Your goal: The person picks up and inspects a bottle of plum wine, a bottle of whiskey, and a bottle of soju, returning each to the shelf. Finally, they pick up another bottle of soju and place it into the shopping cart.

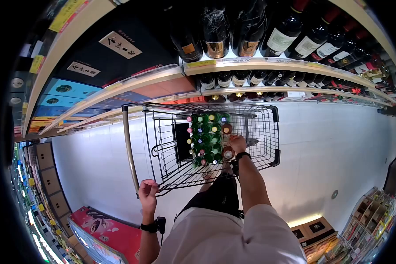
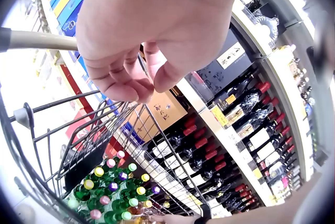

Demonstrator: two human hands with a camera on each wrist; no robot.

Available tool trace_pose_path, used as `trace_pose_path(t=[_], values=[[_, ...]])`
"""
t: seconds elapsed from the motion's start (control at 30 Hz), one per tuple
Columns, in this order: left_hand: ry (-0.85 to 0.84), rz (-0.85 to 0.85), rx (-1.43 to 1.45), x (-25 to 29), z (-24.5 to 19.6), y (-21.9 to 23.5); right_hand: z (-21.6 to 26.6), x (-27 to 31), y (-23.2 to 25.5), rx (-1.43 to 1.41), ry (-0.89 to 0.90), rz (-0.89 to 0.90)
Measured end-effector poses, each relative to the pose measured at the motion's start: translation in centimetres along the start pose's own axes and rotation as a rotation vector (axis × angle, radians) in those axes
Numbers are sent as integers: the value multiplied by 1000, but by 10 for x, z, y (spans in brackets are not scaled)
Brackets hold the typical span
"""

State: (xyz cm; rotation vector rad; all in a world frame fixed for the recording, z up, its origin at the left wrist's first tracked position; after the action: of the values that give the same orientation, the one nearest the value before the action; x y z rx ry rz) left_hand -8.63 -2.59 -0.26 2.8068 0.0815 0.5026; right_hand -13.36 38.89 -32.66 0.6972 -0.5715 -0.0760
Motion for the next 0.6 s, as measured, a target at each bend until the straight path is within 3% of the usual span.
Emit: trace_pose_path(t=[0.03,0.07,0.13,0.17,0.3,0.4,0.47,0.5,0.6], values=[[-13,-5,9,-1,-2,5,36,21,36,72,-94,-60],[-26,-16,22,-1,-3,8,28,21,39,129,-67,-85],[-51,-49,29,2,-10,15,13,24,44,-12,-273,-269],[-62,-51,31,1,-12,18,9,30,57,-203,-241,-230],[-125,-56,49,3,-10,33,47,70,125,-25,-179,-192],[-146,-38,62,6,-6,38,63,87,160,28,-14,-223],[-176,-6,84,4,0,40,106,114,196,19,32,-205],[-188,12,92,4,1,41,126,127,210,27,92,-310],[-211,84,148,6,-8,42,178,161,249,50,137,-402]])
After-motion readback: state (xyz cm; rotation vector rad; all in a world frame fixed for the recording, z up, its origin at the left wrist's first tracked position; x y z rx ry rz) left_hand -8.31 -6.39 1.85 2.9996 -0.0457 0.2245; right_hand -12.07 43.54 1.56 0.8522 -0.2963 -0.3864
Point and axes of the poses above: each hand's wrist, its own x-axis away from the middle knuckle, its own y-axis out of the back of the hand, z = x × y, the point moved 4 cm from there along -x, towards the middle knuckle, and after that the axes turned 7 degrees about -x, right-handed, at the moved point
